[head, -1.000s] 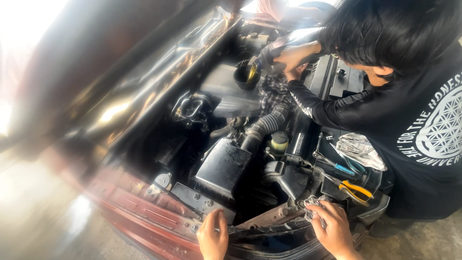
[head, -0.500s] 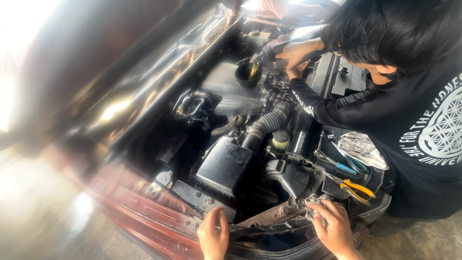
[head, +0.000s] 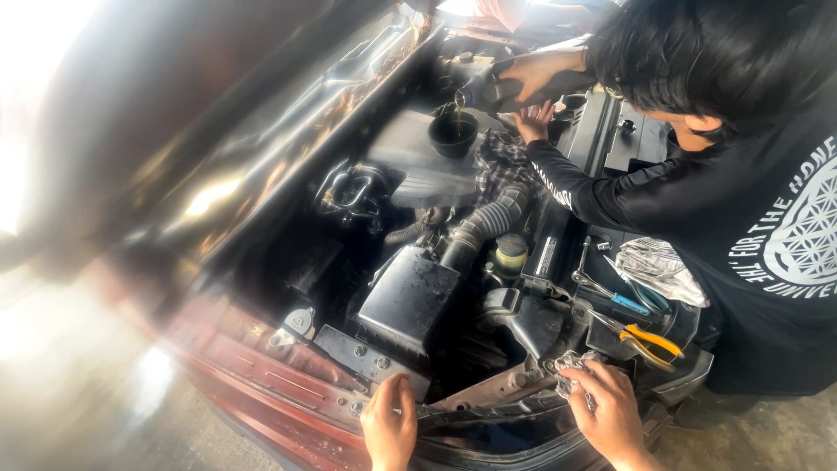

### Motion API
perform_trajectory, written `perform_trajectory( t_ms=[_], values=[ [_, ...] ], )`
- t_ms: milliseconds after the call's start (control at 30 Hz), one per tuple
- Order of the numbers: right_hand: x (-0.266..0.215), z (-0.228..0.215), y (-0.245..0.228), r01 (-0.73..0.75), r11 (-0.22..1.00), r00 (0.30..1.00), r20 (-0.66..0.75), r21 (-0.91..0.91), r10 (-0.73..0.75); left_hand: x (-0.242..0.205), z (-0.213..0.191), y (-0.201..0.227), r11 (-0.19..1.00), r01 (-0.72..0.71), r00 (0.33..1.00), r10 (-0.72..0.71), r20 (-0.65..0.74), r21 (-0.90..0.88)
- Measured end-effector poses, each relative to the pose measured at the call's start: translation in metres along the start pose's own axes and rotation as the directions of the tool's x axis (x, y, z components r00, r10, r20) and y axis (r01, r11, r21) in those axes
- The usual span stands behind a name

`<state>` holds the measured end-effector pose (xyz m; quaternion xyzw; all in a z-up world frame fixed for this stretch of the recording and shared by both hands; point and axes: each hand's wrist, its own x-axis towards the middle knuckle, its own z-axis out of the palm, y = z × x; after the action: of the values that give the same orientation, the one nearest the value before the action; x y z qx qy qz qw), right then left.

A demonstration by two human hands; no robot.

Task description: Pouring new engine oil into the vehicle and wiping the engine bay.

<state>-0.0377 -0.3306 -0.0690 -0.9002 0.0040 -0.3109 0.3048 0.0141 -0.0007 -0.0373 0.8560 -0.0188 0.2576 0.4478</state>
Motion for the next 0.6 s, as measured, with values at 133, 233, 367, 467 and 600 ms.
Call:
perform_trajectory(
  t_ms=[133,233,367,467,600],
  values=[
    [-0.0013,0.0015,0.0011,0.005,1.0,1.0,-0.007,-0.004,-0.005,0.0006,0.0001,0.0007,1.0,-0.017,1.0,0.017,-0.008,-0.018],
    [-0.0016,0.003,0.0027,0.006,1.0,1.0,-0.009,-0.011,-0.006,0.0004,-0.0001,-0.0003,1.0,0.002,1.0,-0.002,0.008,-0.007],
    [-0.0025,0.0049,0.0055,0.004,1.0,1.0,-0.016,-0.015,-0.004,0.0007,0.001,-0.001,1.0,0.008,1.0,-0.008,0.009,-0.007],
    [-0.0024,0.0043,0.0045,-0.006,1.0,1.0,-0.015,-0.015,0.006,0.0011,0.0007,0.0001,1.0,0.009,1.0,-0.009,0.005,-0.009],
    [-0.0015,0.0033,0.0025,-0.005,1.0,1.0,-0.009,-0.02,0.005,0.0015,-0.0007,0.0022,1.0,0.009,1.0,-0.009,0.0,-0.003]
  ],
)
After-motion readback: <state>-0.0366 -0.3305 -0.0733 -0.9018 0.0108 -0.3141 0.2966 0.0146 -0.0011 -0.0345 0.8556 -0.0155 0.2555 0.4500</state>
